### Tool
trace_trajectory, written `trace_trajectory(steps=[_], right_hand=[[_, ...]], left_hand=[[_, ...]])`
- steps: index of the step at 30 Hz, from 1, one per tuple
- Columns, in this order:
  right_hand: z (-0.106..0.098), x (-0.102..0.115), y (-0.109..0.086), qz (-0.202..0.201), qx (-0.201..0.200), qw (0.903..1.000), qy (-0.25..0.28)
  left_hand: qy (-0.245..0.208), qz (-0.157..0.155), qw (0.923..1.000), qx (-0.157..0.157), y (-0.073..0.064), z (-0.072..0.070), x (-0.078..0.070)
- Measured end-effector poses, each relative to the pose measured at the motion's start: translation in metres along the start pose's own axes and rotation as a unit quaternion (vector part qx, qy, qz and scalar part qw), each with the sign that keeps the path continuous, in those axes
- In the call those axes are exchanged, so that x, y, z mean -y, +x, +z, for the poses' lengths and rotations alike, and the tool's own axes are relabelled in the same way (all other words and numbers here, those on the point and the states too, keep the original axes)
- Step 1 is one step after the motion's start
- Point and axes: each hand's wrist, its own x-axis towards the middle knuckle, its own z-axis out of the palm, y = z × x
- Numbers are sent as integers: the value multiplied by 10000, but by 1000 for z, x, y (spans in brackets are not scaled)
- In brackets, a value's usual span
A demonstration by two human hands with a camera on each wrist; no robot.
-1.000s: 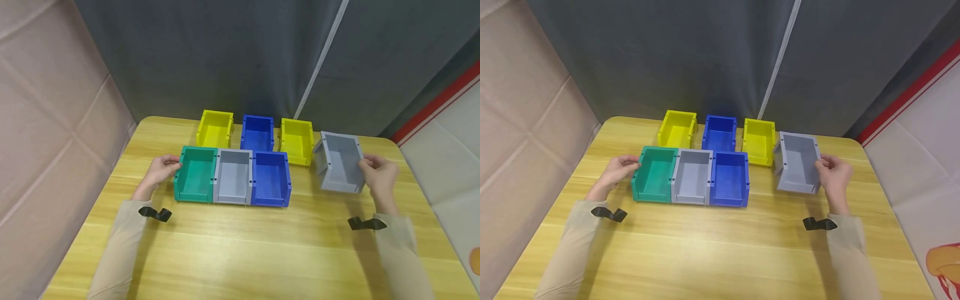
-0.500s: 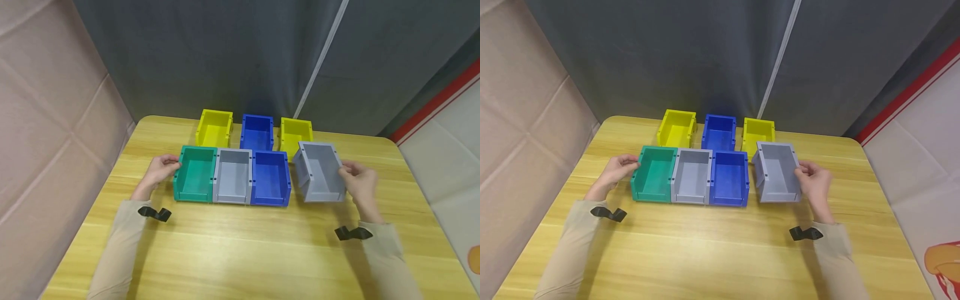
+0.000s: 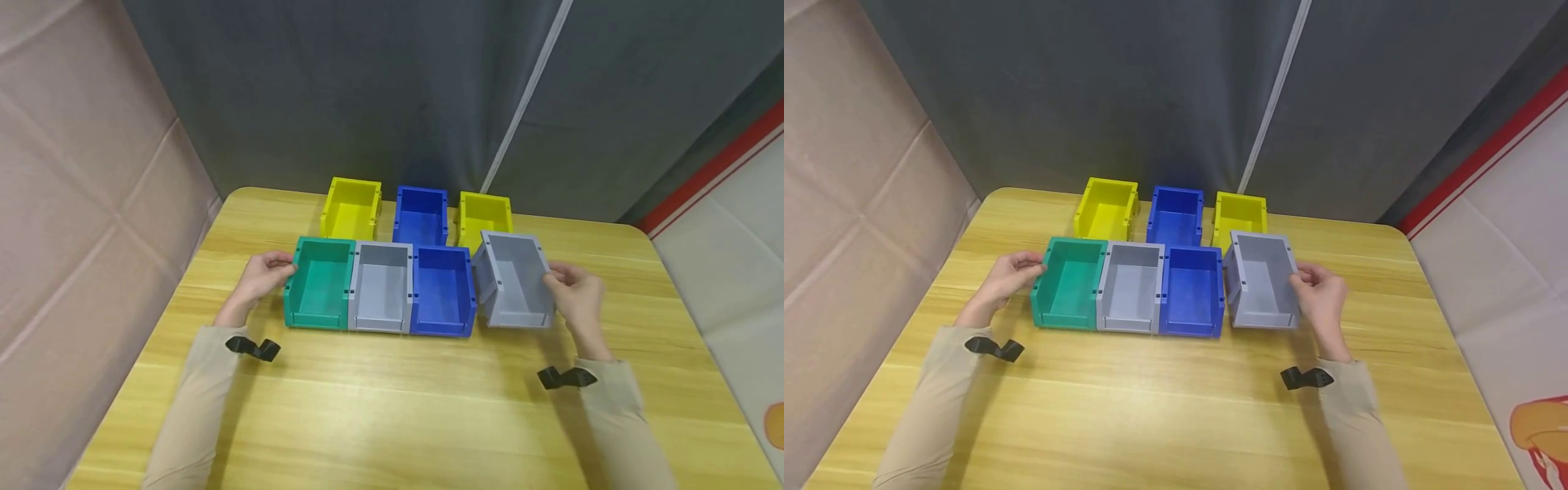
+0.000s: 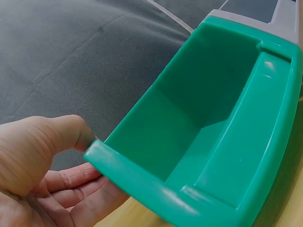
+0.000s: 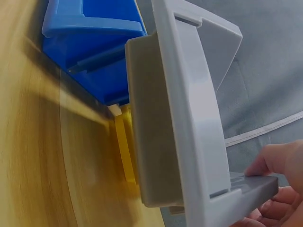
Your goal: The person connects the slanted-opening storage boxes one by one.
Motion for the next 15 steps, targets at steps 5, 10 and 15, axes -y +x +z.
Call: trace_trajectory(steps=[5, 10, 15], right_hand=[[1, 5, -4, -10, 70, 9998, -177], [3, 4, -6, -108, 236, 9991, -333], [2, 2, -7, -341, 308, 9982, -393]], left_hand=[[2, -49, 10000, 7, -1, 0, -1], [2, -46, 10000, 7, -2, 0, -2], [4, -47, 10000, 7, -1, 0, -2]])
